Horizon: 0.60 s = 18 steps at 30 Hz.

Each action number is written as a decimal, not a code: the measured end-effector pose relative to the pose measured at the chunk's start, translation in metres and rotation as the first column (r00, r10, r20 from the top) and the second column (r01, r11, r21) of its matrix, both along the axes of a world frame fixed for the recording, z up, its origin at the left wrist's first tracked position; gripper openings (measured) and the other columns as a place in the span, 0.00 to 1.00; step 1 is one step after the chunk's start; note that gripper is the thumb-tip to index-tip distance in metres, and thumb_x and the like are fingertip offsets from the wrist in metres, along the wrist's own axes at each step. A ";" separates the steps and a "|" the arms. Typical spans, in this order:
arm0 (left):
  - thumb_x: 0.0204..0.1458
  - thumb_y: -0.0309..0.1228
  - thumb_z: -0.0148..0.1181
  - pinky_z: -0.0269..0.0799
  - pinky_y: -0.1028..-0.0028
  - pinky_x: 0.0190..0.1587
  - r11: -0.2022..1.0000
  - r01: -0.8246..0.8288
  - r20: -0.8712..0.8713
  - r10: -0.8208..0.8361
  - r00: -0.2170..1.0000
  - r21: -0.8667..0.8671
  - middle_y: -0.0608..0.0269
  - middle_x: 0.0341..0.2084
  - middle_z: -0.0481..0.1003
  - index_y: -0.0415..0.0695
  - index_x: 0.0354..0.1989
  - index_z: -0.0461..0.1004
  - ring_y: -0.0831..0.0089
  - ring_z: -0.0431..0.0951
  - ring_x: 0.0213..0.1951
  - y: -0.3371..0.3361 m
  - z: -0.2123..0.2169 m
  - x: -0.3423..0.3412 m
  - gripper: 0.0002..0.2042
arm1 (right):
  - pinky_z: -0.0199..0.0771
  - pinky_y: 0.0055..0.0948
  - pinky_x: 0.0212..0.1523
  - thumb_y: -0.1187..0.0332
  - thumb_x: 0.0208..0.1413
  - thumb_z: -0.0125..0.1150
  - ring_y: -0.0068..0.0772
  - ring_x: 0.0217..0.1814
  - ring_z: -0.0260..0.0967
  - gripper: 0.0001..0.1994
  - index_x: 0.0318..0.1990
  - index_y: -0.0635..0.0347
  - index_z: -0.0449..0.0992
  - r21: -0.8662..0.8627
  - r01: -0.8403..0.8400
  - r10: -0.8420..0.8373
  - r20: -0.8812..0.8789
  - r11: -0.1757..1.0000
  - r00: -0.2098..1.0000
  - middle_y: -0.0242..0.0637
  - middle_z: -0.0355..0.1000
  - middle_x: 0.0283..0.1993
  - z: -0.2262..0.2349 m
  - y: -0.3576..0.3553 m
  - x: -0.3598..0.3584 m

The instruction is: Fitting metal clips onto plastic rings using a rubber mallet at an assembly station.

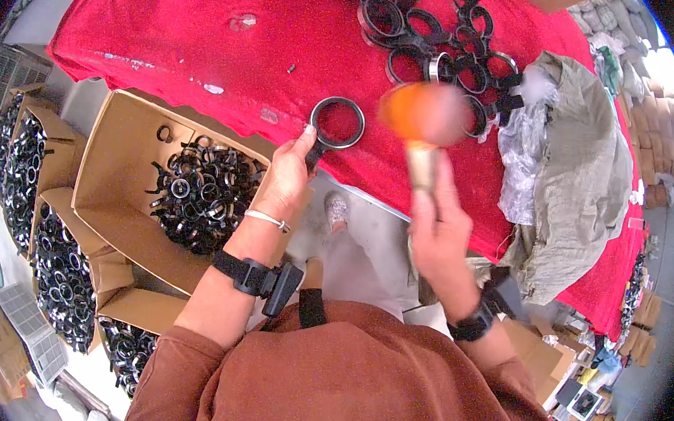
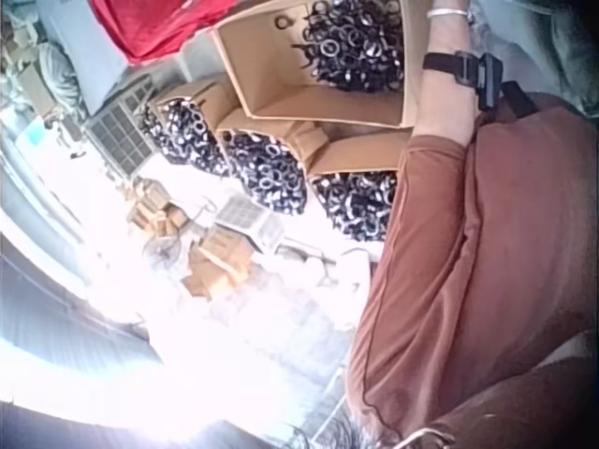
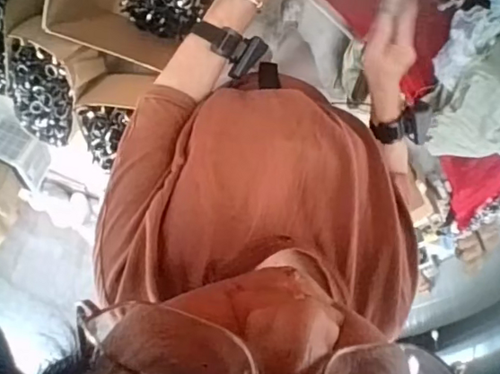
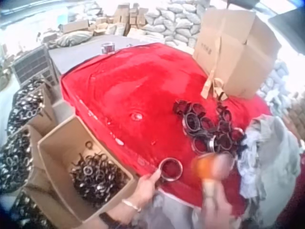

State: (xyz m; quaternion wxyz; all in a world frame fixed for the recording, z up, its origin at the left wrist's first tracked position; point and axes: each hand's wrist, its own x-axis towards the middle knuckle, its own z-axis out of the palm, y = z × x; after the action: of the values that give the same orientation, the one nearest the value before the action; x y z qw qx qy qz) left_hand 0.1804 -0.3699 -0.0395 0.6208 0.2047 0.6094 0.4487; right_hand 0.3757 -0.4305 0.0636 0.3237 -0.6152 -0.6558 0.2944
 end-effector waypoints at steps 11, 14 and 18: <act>0.54 0.49 0.54 0.63 0.70 0.32 1.000 -0.013 0.000 0.013 1.000 0.002 0.63 0.21 0.68 0.34 0.28 0.72 0.73 0.65 0.26 0.000 -0.007 -0.003 0.24 | 0.69 0.22 0.26 0.73 0.60 0.46 0.19 0.23 0.66 0.25 0.66 0.54 0.55 0.042 -0.089 0.094 -0.149 0.995 0.984 0.35 0.73 0.34 0.020 0.061 -0.032; 0.53 0.50 0.54 0.61 0.71 0.28 0.999 -0.033 0.071 0.032 0.997 0.019 0.63 0.20 0.67 0.35 0.27 0.71 0.74 0.65 0.24 0.008 0.012 0.005 0.24 | 0.73 0.31 0.34 0.73 0.59 0.48 0.34 0.31 0.75 0.25 0.65 0.54 0.56 0.185 -0.251 0.222 0.161 0.950 0.962 0.48 0.74 0.42 -0.018 0.080 -0.026; 0.53 0.50 0.54 0.61 0.70 0.28 0.996 -0.085 0.058 0.084 0.995 0.010 0.62 0.18 0.67 0.35 0.25 0.71 0.73 0.65 0.24 0.002 -0.010 -0.007 0.24 | 0.73 0.34 0.38 0.71 0.59 0.49 0.40 0.38 0.76 0.24 0.64 0.55 0.57 -0.099 -0.211 0.208 -0.039 0.972 0.977 0.52 0.74 0.43 0.009 0.087 -0.047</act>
State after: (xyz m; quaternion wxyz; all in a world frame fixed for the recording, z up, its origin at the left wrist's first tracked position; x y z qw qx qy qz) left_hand 0.1732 -0.3675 -0.0491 0.6171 0.1697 0.5967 0.4841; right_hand 0.3282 -0.3440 0.0724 0.2680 -0.5541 -0.6964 0.3690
